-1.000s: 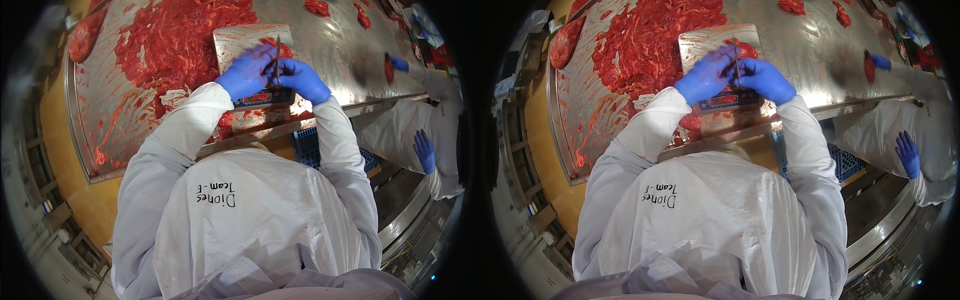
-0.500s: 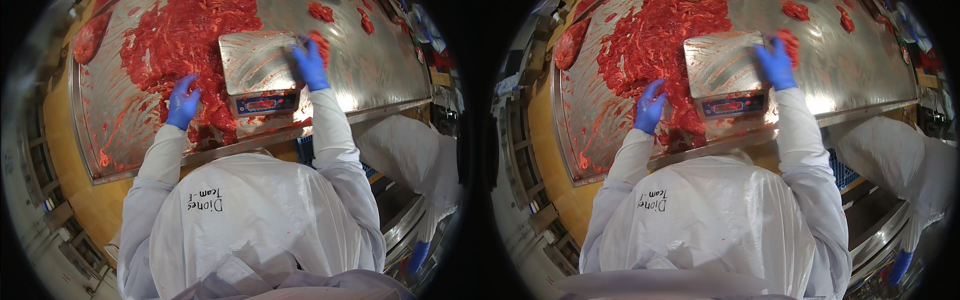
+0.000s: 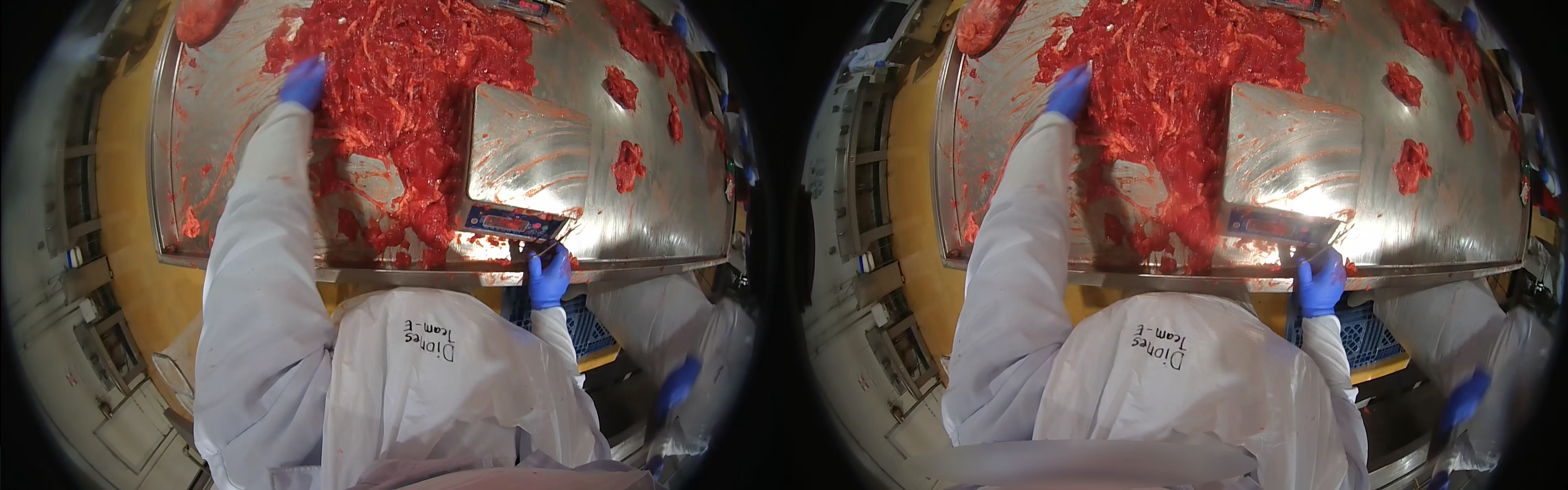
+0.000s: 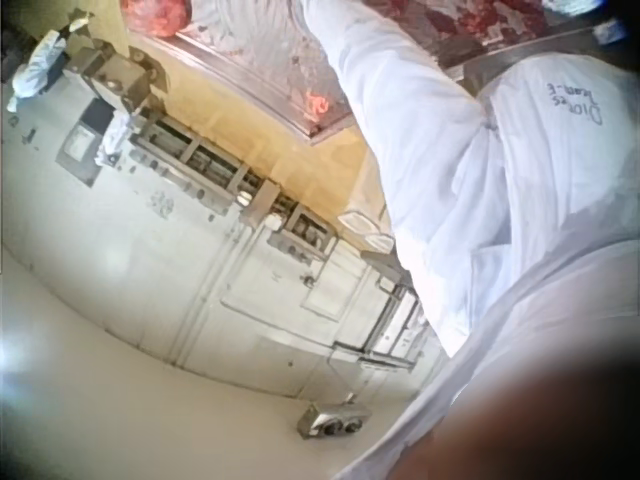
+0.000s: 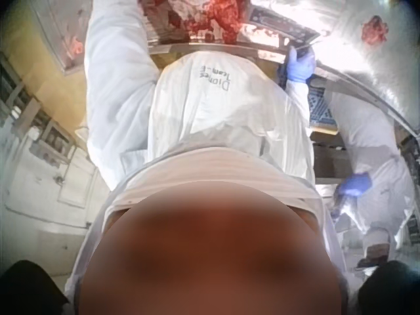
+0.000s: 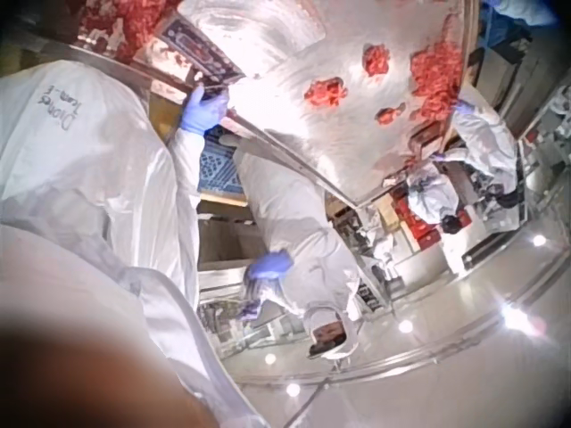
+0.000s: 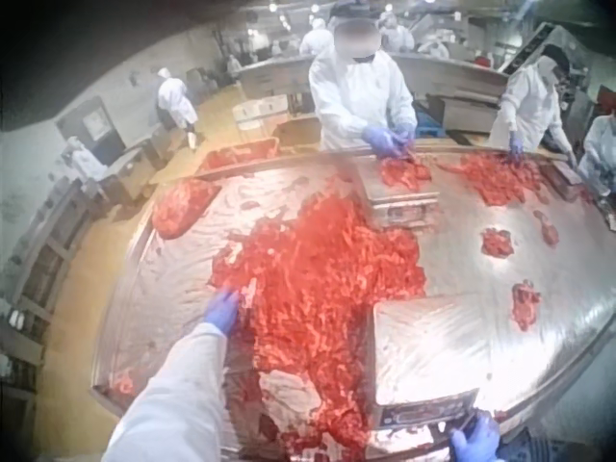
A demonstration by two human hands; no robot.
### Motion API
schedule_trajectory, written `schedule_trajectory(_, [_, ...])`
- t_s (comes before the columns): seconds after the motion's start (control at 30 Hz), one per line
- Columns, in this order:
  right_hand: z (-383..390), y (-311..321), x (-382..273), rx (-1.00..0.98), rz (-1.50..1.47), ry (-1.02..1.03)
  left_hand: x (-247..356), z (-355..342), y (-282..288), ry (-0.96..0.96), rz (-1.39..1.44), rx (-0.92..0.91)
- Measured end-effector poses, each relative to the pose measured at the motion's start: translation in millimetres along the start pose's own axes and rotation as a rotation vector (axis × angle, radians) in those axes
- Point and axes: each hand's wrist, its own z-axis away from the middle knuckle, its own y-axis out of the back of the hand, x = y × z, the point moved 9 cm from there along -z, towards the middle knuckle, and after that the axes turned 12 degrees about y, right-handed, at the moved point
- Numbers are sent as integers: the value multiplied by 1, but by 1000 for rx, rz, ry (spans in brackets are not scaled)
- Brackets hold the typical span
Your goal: The person uses a knife to cut portions of raw red meat on a digital scale placed on a stainless steel table. They repeatedly pick up pieces of meat, trim or divide them, and place them on the scale, then move the cut pieces aside on the table.
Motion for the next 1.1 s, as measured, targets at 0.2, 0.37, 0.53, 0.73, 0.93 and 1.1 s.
schedule_trajectory(0.2, [-6, 5, -2, 23, -59, -96, 92, 136, -83, -321, -383, -329])
schedule_trajectory(0.37, [-7, 2, -5, 67, -113, -117, 33, 290, -96, -582, -478, -478])
schedule_trajectory(0.53, [-10, 8, -17, 67, -72, -137, 25, 294, -81, -641, -466, -856])
schedule_trajectory(0.73, [-6, 3, -3, 89, -48, -129, 43, 188, -9, -362, -512, -193])
schedule_trajectory(0.93, [-3, 6, -10, 90, 11, -119, 9, 303, -58, -419, -678, -606])
schedule_trajectory(1.1, [-5, 4, -7, 75, -31, -126, 21, 278, -72, -577, -543, -582])
